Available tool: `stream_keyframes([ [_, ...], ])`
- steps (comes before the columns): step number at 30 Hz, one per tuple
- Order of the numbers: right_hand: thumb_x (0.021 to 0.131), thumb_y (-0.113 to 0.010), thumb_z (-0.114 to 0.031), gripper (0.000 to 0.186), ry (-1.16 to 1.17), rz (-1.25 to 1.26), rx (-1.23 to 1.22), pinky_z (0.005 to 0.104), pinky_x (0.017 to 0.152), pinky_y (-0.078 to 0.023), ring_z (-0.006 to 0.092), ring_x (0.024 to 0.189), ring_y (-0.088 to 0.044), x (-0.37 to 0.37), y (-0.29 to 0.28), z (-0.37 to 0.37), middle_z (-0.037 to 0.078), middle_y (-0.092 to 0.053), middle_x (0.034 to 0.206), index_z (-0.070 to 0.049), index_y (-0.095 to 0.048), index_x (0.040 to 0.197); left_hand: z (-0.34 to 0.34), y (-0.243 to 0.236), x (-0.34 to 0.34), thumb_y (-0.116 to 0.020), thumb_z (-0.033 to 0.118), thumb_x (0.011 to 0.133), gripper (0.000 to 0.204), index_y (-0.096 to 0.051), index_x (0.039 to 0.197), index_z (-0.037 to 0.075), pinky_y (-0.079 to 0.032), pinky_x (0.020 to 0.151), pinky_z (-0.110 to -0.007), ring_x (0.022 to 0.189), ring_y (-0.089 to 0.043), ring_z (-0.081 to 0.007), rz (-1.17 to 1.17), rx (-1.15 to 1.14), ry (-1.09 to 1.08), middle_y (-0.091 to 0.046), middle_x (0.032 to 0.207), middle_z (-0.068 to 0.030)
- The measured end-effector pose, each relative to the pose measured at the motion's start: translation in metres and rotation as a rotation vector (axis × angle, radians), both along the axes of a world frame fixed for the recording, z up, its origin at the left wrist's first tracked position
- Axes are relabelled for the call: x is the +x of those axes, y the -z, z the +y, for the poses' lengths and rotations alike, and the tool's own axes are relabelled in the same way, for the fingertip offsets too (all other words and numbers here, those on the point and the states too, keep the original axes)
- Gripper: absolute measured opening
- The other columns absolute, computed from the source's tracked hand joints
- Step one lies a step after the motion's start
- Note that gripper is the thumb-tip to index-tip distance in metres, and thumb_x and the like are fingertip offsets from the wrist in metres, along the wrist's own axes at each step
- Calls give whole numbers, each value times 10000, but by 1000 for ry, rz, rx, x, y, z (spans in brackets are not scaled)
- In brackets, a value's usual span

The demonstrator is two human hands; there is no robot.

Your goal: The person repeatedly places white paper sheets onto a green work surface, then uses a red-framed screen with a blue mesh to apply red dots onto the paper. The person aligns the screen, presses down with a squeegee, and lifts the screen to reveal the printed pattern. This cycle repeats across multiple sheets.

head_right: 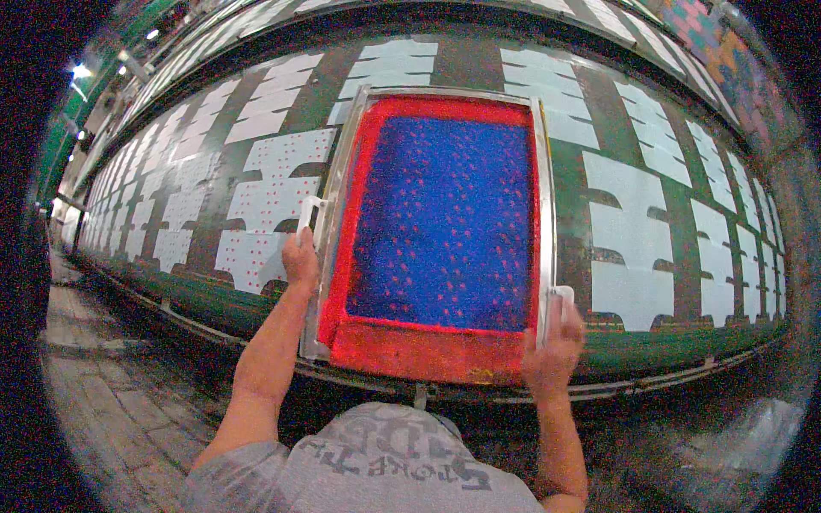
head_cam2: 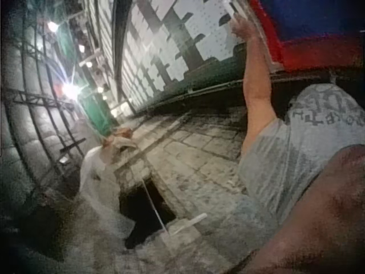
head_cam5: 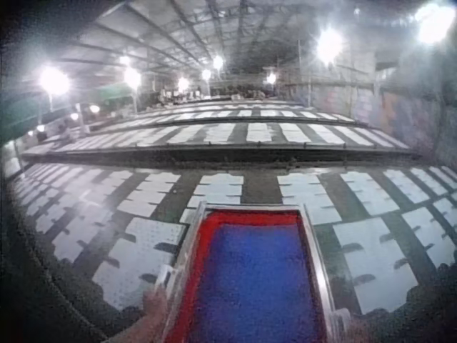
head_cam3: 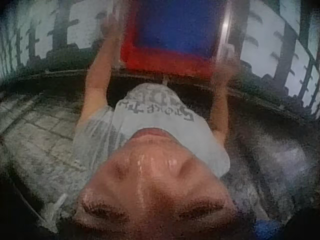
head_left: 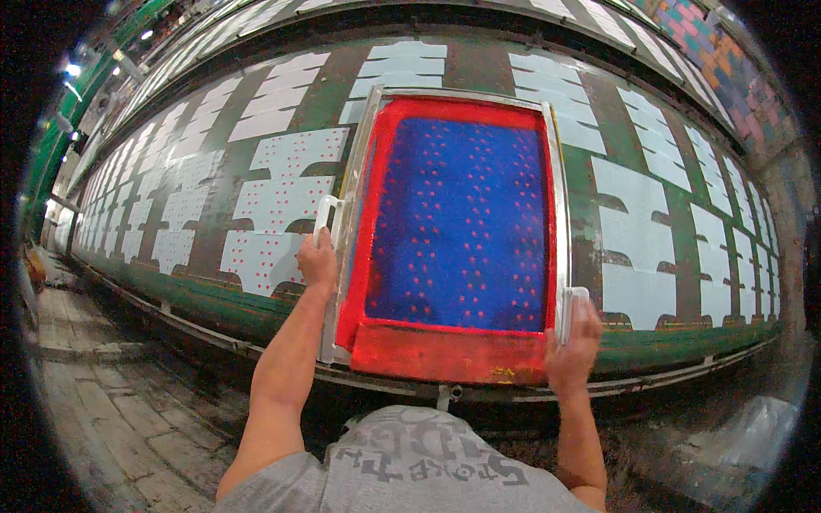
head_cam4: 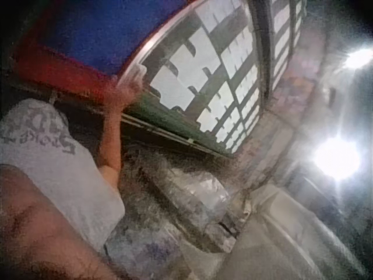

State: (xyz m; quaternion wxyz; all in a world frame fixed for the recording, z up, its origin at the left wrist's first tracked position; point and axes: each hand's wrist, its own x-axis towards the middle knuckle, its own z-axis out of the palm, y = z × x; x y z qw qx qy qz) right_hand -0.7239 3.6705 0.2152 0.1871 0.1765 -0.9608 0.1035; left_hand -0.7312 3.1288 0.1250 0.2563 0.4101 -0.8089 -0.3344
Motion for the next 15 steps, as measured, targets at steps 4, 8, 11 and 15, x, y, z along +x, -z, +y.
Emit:
stream_keyframes([
  [4,857,-860,-218,498,-535,-363,-261,524,1117,-504,377,1338,-631,54,-8,-48,141,-676,1429,-119,-739,1330,1,6,-5,-648,439,1085,482,-775,1029,-23,-527,787,-554,874,-732,-440,-82,-148,6,-754,925,-261],
  [8,888,-816,-217,495,-606,-378,-81,509,1081,-514,337,1338,-635,84,-1,-63,102,-679,1434,-136,-728,1368,-13,3,-3,-700,435,1051,468,-781,1011,-24,-549,841,-549,950,-749,-461,-117,-39,86,-767,970,-276],
  [11,916,-740,-188,481,-571,-290,-44,503,1061,-520,324,1343,-631,90,12,-67,81,-668,1454,-141,-715,1394,-41,-8,-15,-769,390,998,422,-755,1142,-6,-560,907,-532,1031,-751,-442,-214,-102,285,-769,1080,-267],
  [15,903,-700,-148,486,-608,-236,72,488,1030,-529,315,1318,-644,86,12,-67,78,-681,1419,-137,-724,1389,-72,-12,-65,-808,357,956,480,-709,1280,18,-563,974,-498,1120,-738,-416,-197,-111,458,-759,1207,-253],
])
